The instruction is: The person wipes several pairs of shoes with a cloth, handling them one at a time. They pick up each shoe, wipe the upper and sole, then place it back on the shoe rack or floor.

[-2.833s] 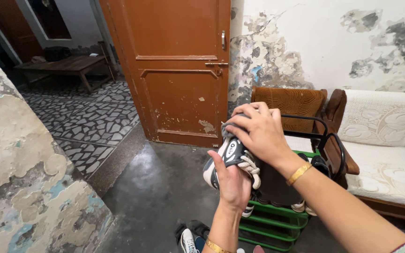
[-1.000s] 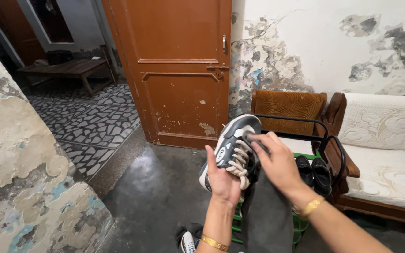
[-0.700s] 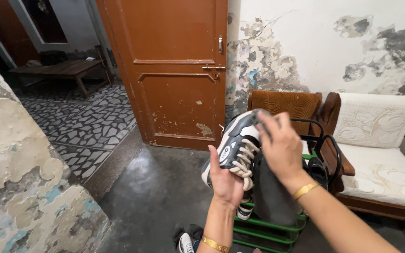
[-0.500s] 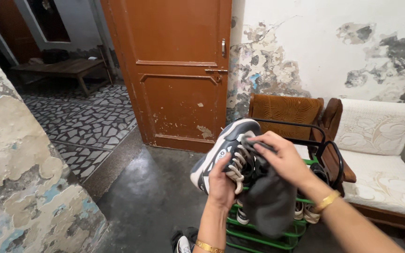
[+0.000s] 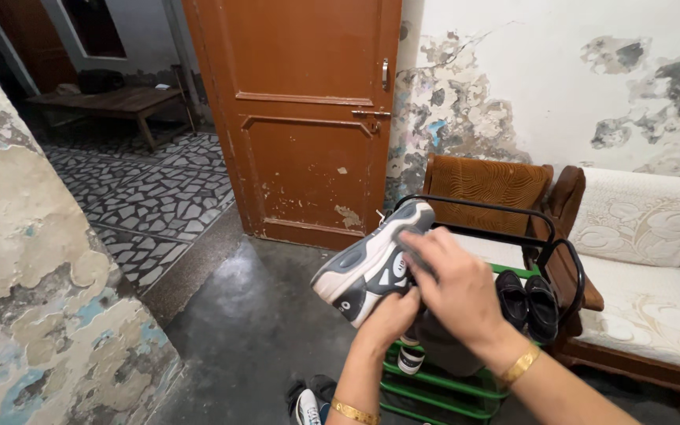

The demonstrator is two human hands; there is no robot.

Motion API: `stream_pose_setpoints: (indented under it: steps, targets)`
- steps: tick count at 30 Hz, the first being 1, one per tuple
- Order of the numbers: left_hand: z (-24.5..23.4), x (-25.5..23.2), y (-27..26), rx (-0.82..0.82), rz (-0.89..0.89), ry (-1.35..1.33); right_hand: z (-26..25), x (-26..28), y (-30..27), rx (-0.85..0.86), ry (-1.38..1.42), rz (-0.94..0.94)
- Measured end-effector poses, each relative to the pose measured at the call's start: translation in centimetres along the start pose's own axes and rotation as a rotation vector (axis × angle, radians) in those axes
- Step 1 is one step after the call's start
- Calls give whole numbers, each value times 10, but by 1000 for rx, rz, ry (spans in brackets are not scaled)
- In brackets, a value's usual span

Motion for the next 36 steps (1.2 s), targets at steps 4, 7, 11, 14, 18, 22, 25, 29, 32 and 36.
stream_pose_setpoints:
  steps: [4,7,11,14,18,22,25,29,32,36]
  targets:
    - [9,2,6,103,102,-262,12,23,-18,123,89,-134]
    - [13,-9,7,120,237,-252,9,23,-19,131,145,-245]
    - [14,-9,2,2,66,47,-4,-4,7,27,54,-288]
    - [5,-27,-10,-85,46,224,-17,-39,32,-39,-15,-105]
    - [-23,-86,-29,-413,422,439,-9,-35,41,25,-15,-63]
    - [-10,-74,-19,-199,283,140,7,8,15,131,0,-188]
    - [-8,-67,-12,-81,258,-113,7,26,12,114,41,-256]
    - [-17,-70,-21,-215,313,198,1,12,23,55,-11,-257]
    - [-29,-79,-28,-346,324,352,-1,-25,33,-7,-52,-168]
    - [-33,-91,-37,-334,318,291,-4,-99,38,-50,18,44]
Point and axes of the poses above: each hand's wrist, its own y-axis towards the middle knuckle, its own z-axis out of the palm, x = y × z, the point moved 9 cm from there along y, towards the middle knuckle, and after that the axes turned 12 degrees about y, right-handed, at the moved point
